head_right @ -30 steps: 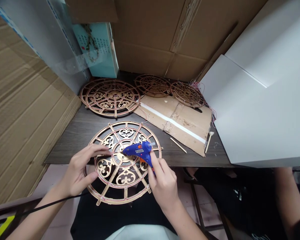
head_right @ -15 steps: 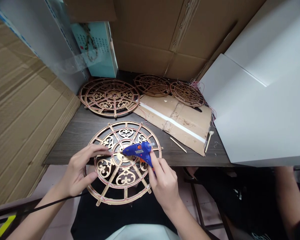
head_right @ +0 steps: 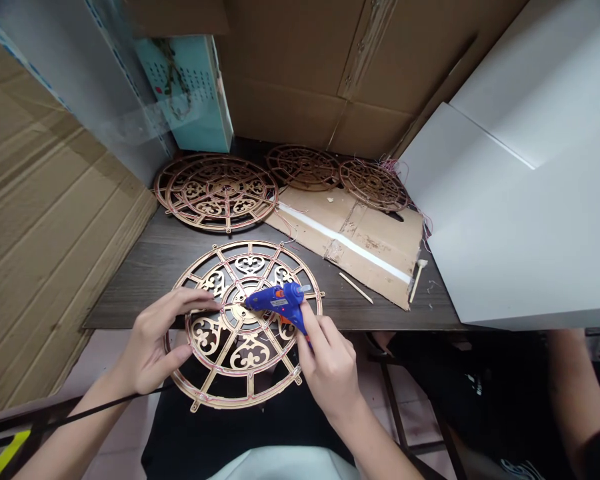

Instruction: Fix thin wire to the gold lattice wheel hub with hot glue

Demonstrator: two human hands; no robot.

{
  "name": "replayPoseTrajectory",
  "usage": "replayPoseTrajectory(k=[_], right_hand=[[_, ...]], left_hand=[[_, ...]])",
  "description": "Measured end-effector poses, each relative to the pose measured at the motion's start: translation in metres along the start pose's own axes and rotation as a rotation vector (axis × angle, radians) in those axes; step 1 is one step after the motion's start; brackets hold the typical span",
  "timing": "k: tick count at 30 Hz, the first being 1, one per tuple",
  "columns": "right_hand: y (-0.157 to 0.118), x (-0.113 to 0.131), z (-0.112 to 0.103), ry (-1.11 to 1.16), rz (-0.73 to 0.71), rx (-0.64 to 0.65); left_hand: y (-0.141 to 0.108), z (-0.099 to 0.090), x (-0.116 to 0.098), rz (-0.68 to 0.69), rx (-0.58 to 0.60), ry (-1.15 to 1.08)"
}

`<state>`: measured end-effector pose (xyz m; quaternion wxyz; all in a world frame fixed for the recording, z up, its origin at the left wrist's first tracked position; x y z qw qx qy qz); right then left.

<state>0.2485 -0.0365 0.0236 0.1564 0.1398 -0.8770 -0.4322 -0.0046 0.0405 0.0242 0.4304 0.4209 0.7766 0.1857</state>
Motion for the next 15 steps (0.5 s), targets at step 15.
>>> replayPoseTrajectory(k=[15], right_hand=[[-0.0042, -0.0003, -0.0022, -0.01, 0.007, -0.008]], left_hand=[[0.001, 0.0011, -0.0001, -0.011, 0.015, -0.012]])
Point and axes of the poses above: each hand's wrist, its own y-axis towards the middle knuckle, its own z-axis out of the palm, x = y × z, the point moved 6 cm from there along y, towards the middle knuckle, and after that the axes turned 2 degrees about z, right-handed, at the moved point
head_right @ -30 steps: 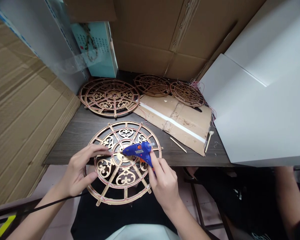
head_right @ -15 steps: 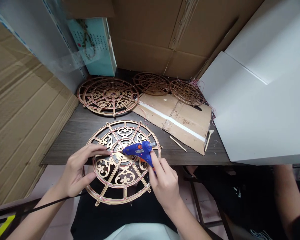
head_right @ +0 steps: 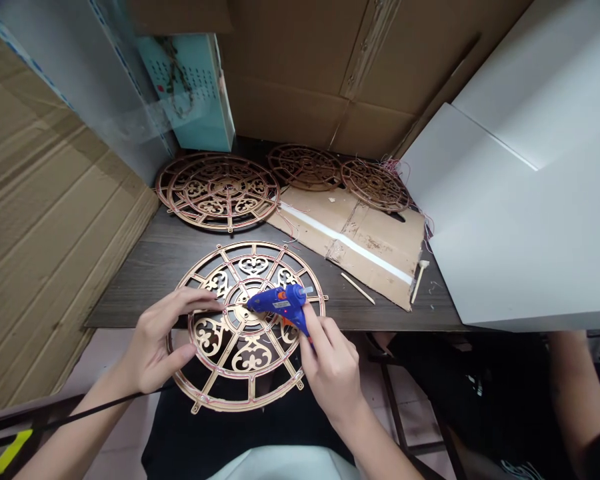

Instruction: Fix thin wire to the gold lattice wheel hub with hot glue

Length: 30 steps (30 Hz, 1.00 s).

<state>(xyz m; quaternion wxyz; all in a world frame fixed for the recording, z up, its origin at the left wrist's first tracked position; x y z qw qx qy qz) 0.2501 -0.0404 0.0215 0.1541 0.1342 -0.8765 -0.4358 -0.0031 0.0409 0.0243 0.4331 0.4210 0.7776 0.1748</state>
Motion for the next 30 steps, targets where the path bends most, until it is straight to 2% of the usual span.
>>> replayPoseTrajectory(k=[8, 20, 25, 30], right_hand=[[-0.0038, -0.0057, -0.0012, 0.052, 0.015, -0.004], [-0.0002, -0.0013, 0.0015, 0.044, -0.001, 0.001], [0.0013, -0.002, 0.0025, 0.05, 0.002, 0.014], [-0.0018, -0.0052, 0.0026, 0.056, 0.008, 0.018]], left_hand=[[-0.0008, 0.0001, 0.0002, 0.001, -0.004, 0.019], [0.0003, -0.0003, -0.0009, 0.013, -0.006, 0.041], [0.0007, -0.0009, -0.001, 0.001, -0.043, 0.046], [0.0024, 0.0005, -0.002, 0.007, -0.013, 0.063]])
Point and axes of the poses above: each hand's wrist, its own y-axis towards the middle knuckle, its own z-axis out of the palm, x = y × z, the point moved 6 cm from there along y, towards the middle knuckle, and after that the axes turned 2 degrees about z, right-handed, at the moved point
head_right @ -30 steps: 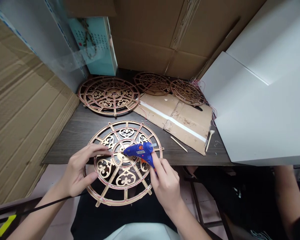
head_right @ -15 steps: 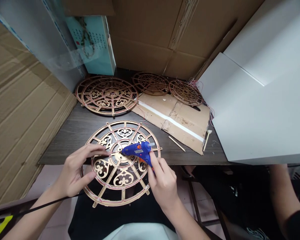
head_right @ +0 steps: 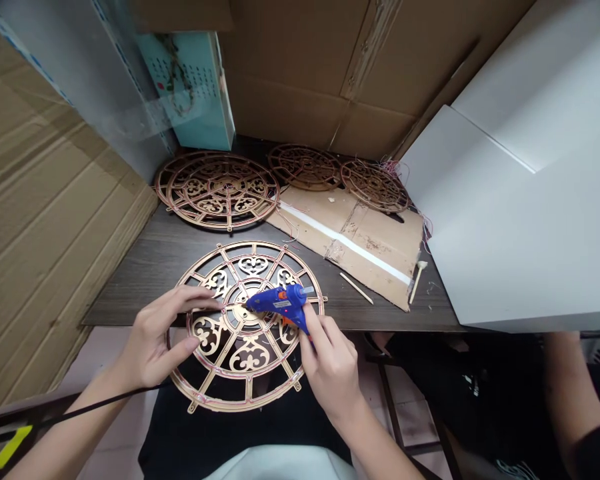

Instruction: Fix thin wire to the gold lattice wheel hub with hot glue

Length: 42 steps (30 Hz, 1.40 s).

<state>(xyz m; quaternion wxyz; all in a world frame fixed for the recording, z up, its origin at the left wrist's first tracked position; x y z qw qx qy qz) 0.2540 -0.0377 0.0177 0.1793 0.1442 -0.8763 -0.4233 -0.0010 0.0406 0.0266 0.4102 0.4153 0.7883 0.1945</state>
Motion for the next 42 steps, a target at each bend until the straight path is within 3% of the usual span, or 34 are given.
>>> replayPoseTrajectory(k=[17, 28, 42], right_hand=[[0.007, -0.004, -0.014, 0.075, 0.087, -0.046], [0.007, 0.006, -0.003, 0.065, 0.001, 0.004], [0.006, 0.005, -0.002, 0.033, 0.021, -0.013]], left_hand=[[-0.001, -0.001, -0.001, -0.012, -0.037, 0.019], [-0.001, 0.0, 0.0, -0.012, -0.034, 0.024], [-0.002, -0.001, 0.0, -0.007, -0.029, 0.012]])
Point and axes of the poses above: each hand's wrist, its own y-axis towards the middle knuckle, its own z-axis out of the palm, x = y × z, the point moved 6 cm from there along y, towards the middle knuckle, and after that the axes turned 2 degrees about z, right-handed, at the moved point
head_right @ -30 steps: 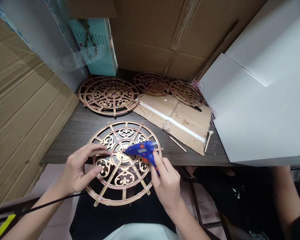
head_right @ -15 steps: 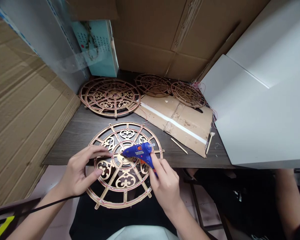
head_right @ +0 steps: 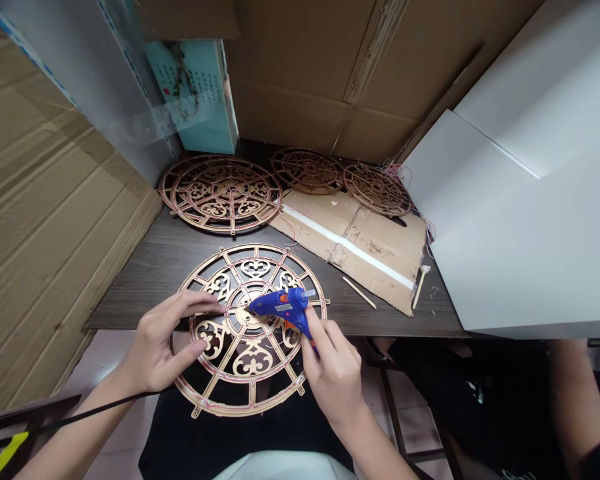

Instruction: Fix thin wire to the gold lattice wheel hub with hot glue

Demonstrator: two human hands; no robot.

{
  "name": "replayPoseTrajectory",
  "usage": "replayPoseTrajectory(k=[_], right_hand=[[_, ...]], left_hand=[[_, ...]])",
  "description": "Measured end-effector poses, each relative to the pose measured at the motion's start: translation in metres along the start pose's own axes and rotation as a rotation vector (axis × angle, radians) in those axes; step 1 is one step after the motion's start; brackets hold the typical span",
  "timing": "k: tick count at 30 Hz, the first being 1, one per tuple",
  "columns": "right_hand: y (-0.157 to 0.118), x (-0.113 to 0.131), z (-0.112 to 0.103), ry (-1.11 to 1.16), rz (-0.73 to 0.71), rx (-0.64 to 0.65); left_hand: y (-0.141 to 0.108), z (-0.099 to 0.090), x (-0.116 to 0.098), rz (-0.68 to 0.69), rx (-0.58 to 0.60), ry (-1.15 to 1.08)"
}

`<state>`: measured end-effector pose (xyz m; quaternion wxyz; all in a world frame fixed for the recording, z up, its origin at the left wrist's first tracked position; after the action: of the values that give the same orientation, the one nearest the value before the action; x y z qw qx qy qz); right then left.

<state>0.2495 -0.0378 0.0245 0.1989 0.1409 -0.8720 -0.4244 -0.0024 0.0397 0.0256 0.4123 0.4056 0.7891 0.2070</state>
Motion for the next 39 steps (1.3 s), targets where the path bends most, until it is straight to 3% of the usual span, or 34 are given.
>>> replayPoseTrajectory(k=[12, 17, 19, 21, 23, 26, 28, 31, 33, 34, 37, 39], right_hand=[[-0.005, -0.007, 0.001, 0.032, 0.034, 0.013], [0.001, -0.018, -0.029, 0.014, 0.143, -0.091], [0.005, -0.045, -0.048, -0.027, 0.308, -0.149], [0.008, -0.089, -0.066, -0.071, 0.556, -0.178], [0.013, -0.136, -0.078, -0.146, 0.76, -0.125], [0.027, -0.19, -0.086, -0.267, 0.831, -0.001], [0.036, -0.204, -0.085, -0.299, 0.815, 0.062], [0.048, -0.18, -0.078, -0.391, 0.672, 0.003], [0.057, -0.133, -0.069, -0.386, 0.437, -0.137], [0.061, -0.108, -0.058, -0.263, 0.335, -0.126], [0.071, -0.034, -0.012, 0.219, 0.132, 0.187], [0.077, 0.002, 0.01, 0.372, 0.049, 0.312]], left_hand=[[0.0, 0.0, 0.001, -0.021, -0.003, -0.002], [-0.001, -0.001, 0.0, -0.018, 0.0, 0.01], [-0.001, -0.001, 0.001, -0.021, 0.006, 0.008], [-0.001, 0.0, 0.002, -0.015, 0.012, 0.011], [-0.002, 0.0, 0.002, 0.001, 0.018, 0.014], [-0.002, 0.001, 0.003, 0.014, 0.027, 0.018], [-0.003, 0.001, 0.004, 0.013, 0.03, 0.019], [-0.003, 0.001, 0.004, 0.004, 0.029, 0.011], [-0.003, 0.001, 0.004, 0.003, 0.028, 0.007], [-0.003, 0.001, 0.004, 0.004, 0.029, 0.007], [-0.002, 0.0, 0.003, 0.003, 0.032, 0.014], [-0.002, 0.0, 0.003, 0.0, 0.034, 0.018]])
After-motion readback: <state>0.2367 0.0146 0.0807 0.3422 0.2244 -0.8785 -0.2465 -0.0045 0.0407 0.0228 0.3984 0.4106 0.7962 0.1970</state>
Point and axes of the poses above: each hand's wrist, its own y-axis towards the middle knuckle, its own z-axis out of the palm, x = y × z, the point moved 6 cm from there along y, towards the middle knuckle, and after that the axes turned 2 degrees about z, right-handed, at the moved point
